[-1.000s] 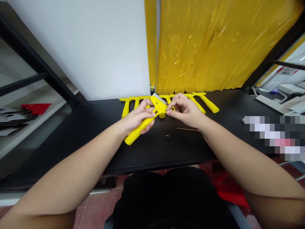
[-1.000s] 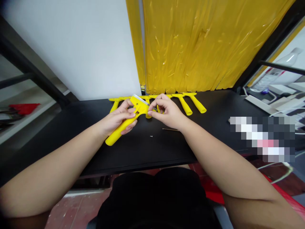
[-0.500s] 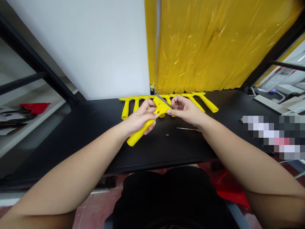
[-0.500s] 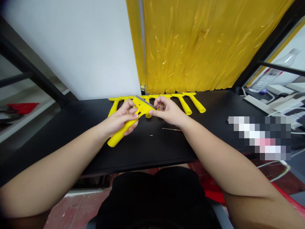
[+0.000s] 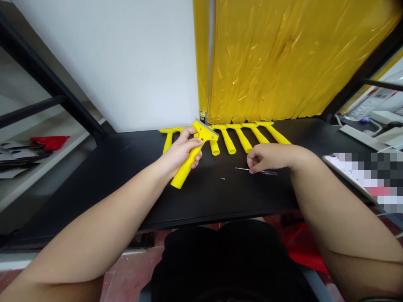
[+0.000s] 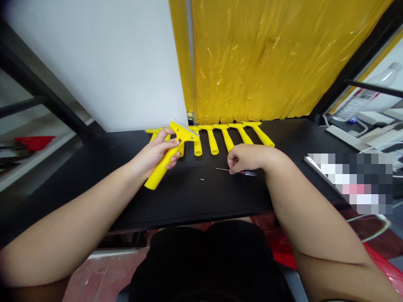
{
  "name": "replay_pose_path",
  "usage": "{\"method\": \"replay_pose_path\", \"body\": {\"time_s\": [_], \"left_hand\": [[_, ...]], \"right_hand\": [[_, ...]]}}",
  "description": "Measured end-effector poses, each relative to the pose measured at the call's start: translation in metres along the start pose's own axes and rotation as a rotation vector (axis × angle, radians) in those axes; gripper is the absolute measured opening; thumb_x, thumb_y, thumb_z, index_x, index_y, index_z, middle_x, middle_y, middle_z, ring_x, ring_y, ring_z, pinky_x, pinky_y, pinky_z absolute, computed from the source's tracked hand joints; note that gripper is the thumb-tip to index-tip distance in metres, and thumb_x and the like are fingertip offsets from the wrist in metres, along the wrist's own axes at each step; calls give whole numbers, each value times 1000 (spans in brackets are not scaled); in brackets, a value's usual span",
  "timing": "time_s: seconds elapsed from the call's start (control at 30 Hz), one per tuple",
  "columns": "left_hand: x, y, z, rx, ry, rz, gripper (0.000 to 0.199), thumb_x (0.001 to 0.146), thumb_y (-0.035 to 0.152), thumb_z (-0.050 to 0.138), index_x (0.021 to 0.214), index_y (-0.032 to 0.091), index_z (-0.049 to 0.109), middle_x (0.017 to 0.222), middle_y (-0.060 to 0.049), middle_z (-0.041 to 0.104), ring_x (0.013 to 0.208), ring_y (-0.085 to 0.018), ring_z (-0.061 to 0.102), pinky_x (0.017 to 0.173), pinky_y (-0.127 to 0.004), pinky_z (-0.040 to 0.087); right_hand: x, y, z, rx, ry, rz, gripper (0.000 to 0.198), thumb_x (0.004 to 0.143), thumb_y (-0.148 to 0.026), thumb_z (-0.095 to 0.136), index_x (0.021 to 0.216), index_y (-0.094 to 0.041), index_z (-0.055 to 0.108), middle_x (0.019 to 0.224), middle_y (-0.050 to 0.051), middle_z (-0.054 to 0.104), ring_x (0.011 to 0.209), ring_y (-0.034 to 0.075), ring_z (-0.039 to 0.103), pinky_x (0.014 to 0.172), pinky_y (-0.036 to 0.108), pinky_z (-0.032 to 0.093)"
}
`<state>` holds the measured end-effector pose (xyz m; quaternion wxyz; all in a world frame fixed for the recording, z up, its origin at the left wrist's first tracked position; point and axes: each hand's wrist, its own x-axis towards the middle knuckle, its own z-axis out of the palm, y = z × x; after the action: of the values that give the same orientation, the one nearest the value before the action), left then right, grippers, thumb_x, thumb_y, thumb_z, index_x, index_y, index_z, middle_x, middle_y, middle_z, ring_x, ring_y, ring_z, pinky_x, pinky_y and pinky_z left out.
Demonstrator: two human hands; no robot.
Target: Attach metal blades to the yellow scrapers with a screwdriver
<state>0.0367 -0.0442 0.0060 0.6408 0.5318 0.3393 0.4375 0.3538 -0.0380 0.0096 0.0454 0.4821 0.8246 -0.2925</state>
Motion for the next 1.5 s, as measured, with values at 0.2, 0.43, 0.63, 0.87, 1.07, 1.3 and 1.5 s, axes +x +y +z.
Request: {"method": "replay_pose_path", "body": {"time_s": [0.2,0.43,0.63,0.87,1.07,1.3,1.5], "left_hand": [[2,-1,0,63,58,38,37,86,20,70,109,27,40,93,3,58,48,-7,57,33,-17,39],[2,-6,1,209,42,146,33,91,23,66,108,27,38,96,3,57,48,-7,58,33,-16,39],[2,-9,0,330,32,209,28,93,25,61,106,27,36,106,-1,59,48,-5,56,33,-15,39],[5,-15,-3,410,32,219,30,93,25,60,108,27,34,140,-10,55,49,0,54,33,-12,40],[6,-16,-5,441,17,222,29,93,26,60,109,26,35,156,-14,45,49,1,55,31,-14,41],[7,-19,-7,459,15,235,26,94,26,59,112,26,39,157,-14,46,48,0,55,30,-16,42],[7,-19,-11,549,26,251,25,96,27,59,116,25,43,161,-14,44,50,0,57,32,-15,45]], "right_hand": [[8,-20,8,144,146,-189,24,97,-44,63,87,-22,68,88,5,74,75,20,65,67,33,50],[27,-31,20,353,516,-212,20,106,-46,49,102,-26,48,74,-3,57,62,17,52,62,32,43],[37,-30,27,221,570,-127,17,95,-34,58,99,-24,45,83,1,59,71,19,52,66,34,41],[40,-37,30,162,564,-142,17,97,-36,56,91,-25,45,79,0,59,70,19,52,67,34,40],[38,-41,28,163,549,-122,14,96,-33,58,91,-24,47,81,2,61,71,21,55,68,35,41],[41,-38,29,158,605,-192,15,94,-32,61,88,-23,50,85,4,61,74,20,55,70,35,42],[47,-31,32,224,795,-252,10,88,-31,69,89,-22,63,85,4,58,74,20,55,70,35,45]]}}
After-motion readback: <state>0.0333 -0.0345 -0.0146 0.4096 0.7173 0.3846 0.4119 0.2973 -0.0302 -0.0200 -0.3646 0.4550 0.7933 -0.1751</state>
